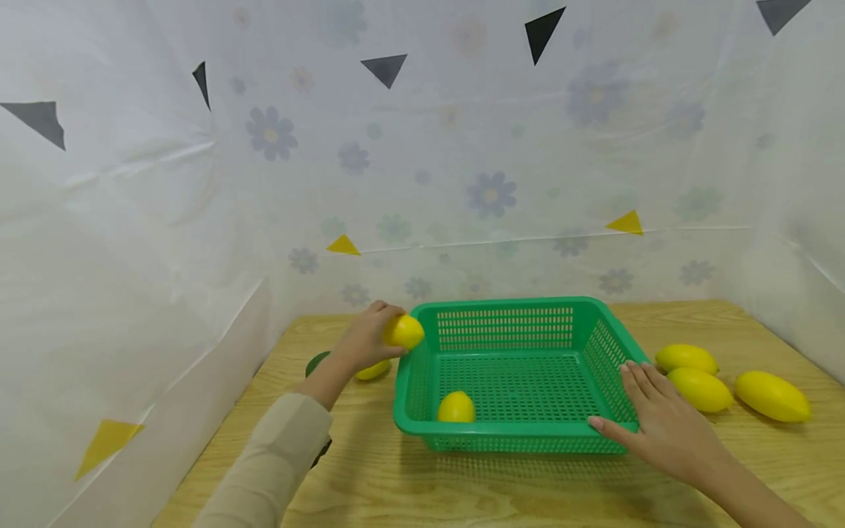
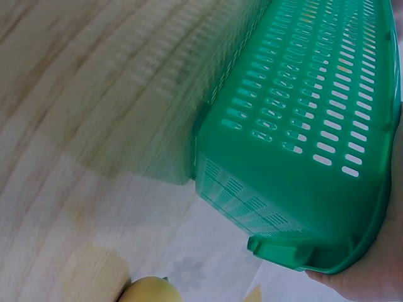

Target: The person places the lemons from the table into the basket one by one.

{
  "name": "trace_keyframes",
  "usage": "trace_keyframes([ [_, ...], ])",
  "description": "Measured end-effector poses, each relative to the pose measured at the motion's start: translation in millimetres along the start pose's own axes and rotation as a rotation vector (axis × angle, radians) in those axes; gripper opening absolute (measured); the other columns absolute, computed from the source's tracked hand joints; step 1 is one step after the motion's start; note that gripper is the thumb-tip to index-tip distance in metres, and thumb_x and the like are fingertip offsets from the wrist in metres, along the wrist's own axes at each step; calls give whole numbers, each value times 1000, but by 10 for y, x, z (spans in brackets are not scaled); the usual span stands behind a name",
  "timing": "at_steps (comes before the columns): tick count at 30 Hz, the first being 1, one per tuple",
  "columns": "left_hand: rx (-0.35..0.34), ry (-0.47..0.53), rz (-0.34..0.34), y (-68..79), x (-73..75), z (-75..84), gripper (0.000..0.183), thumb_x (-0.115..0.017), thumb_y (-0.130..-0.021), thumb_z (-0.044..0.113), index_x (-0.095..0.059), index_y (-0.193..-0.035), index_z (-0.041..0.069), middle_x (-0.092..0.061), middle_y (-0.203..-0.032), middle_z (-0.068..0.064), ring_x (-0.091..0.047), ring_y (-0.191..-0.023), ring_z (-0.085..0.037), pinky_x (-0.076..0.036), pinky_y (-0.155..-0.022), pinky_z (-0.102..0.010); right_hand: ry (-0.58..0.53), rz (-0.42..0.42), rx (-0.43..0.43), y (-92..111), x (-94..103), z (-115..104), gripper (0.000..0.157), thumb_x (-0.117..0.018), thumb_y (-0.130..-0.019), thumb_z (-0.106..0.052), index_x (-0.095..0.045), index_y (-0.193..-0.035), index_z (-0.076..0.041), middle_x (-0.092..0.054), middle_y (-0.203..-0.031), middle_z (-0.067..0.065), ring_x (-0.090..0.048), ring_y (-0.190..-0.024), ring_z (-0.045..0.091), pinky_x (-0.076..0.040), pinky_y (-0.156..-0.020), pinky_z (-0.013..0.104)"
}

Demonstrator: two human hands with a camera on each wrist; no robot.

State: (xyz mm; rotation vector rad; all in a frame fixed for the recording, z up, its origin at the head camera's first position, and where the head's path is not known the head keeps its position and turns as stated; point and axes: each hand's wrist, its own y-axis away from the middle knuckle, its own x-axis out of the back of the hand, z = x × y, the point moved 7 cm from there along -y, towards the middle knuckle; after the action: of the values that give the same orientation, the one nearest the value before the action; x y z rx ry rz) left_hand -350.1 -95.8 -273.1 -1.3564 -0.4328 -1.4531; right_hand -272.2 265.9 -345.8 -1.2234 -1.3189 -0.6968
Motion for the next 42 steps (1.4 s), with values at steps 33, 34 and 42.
trace_keyframes([
  [33, -43, 37, -42, -156, -236, 297, 56, -77, -76, 18, -54, -124, 2, -52, -117, -15, -56, -100, -29, -51, -87, -43, 11, 4, -1, 11, 4, -12, 91, -50, -89, -53, -23, -139, 17, -19, -145, 38, -14, -136, 51, 3, -116, 52],
  [34, -46, 38, -40, -162, -243, 309, 56, -77, -75, 17, -54, -124, 2, -53, -117, -15, -56, -101, -29, -51, -87, -44, 11, 5, -1, 10, 6, -12, 91, -50, -89, -53, -23, -139, 17, -19, -145, 38, -14, -136, 51, 3, -116, 52],
  [42, -48, 18, -78, -193, -354, 386, 57, -77, -76, 20, -54, -125, 4, -53, -120, -14, -56, -104, -29, -51, -87, -43, 8, 6, 0, 5, 6, -4, 91, -51, -89, -54, -22, -139, 17, -19, -145, 38, -13, -136, 51, 3, -116, 52],
])
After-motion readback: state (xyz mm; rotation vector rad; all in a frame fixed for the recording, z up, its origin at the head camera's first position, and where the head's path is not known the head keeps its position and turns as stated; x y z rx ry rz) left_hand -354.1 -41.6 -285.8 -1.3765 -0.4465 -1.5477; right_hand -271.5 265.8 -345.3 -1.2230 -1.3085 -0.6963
